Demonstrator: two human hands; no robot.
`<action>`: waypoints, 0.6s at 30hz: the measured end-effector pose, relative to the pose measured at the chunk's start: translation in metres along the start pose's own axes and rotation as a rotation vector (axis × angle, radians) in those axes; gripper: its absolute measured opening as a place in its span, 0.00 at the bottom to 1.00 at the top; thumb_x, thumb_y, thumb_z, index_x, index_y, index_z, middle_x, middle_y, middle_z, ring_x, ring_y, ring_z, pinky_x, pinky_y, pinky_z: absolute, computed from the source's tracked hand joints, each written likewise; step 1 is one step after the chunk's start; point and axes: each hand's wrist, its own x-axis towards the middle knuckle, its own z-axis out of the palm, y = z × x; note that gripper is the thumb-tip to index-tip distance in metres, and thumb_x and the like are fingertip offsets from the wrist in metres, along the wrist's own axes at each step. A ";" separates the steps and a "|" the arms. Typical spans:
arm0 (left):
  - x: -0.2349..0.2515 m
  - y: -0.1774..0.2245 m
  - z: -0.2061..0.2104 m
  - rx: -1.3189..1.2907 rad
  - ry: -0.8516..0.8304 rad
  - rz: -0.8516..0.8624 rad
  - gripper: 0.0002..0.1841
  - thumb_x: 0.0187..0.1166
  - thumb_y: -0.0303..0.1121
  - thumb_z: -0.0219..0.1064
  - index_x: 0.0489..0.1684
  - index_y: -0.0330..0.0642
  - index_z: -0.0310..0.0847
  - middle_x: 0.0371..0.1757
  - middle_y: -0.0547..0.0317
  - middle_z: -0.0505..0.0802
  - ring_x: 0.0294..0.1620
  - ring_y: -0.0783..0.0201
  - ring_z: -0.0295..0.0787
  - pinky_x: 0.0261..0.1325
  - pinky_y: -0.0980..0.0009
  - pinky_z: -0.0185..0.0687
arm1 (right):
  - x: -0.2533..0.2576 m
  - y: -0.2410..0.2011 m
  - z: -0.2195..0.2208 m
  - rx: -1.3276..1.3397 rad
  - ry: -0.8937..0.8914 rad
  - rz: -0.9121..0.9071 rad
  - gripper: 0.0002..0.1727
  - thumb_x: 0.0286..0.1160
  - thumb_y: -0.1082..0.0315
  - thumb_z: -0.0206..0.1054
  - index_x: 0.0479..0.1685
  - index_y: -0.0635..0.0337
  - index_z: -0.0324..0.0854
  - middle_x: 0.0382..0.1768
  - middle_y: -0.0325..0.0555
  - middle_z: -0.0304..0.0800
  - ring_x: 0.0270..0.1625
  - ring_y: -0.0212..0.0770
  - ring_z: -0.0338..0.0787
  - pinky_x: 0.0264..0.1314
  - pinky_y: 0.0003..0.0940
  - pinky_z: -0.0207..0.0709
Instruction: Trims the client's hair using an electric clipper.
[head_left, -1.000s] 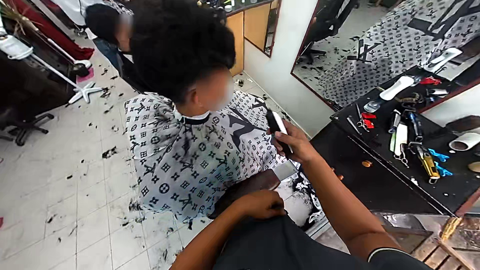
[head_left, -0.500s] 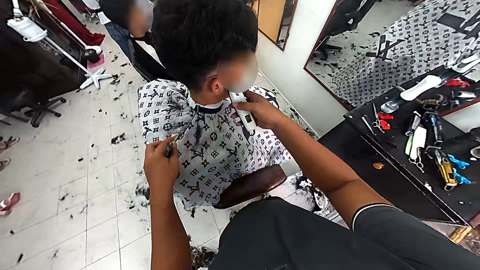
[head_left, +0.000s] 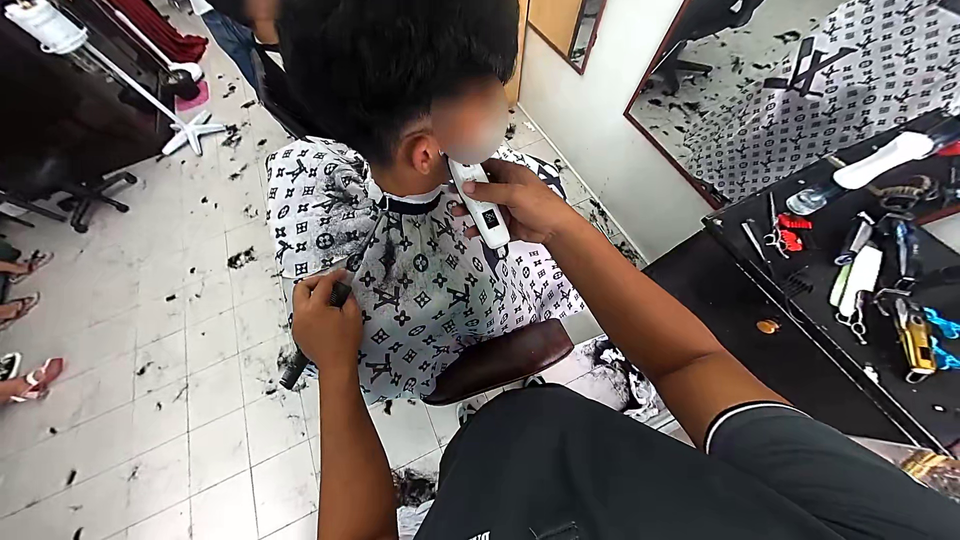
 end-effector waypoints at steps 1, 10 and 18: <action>-0.001 0.000 0.000 -0.001 0.001 -0.004 0.14 0.80 0.33 0.64 0.59 0.47 0.91 0.63 0.39 0.88 0.62 0.38 0.86 0.55 0.35 0.79 | 0.001 0.000 0.000 -0.041 0.003 -0.032 0.23 0.84 0.72 0.62 0.76 0.62 0.64 0.57 0.55 0.86 0.47 0.49 0.94 0.43 0.44 0.93; -0.001 -0.003 0.003 0.001 0.021 0.012 0.14 0.82 0.36 0.63 0.58 0.49 0.91 0.61 0.43 0.89 0.60 0.42 0.87 0.54 0.38 0.79 | -0.001 -0.009 0.004 -0.102 0.001 -0.063 0.22 0.82 0.73 0.65 0.72 0.64 0.67 0.54 0.53 0.86 0.47 0.48 0.94 0.44 0.45 0.93; 0.000 -0.003 0.003 0.009 0.011 0.012 0.14 0.82 0.36 0.63 0.58 0.50 0.91 0.61 0.43 0.89 0.60 0.43 0.87 0.54 0.38 0.79 | -0.001 -0.014 0.004 -0.073 0.001 -0.032 0.20 0.83 0.71 0.65 0.71 0.64 0.69 0.52 0.53 0.87 0.47 0.48 0.94 0.44 0.45 0.93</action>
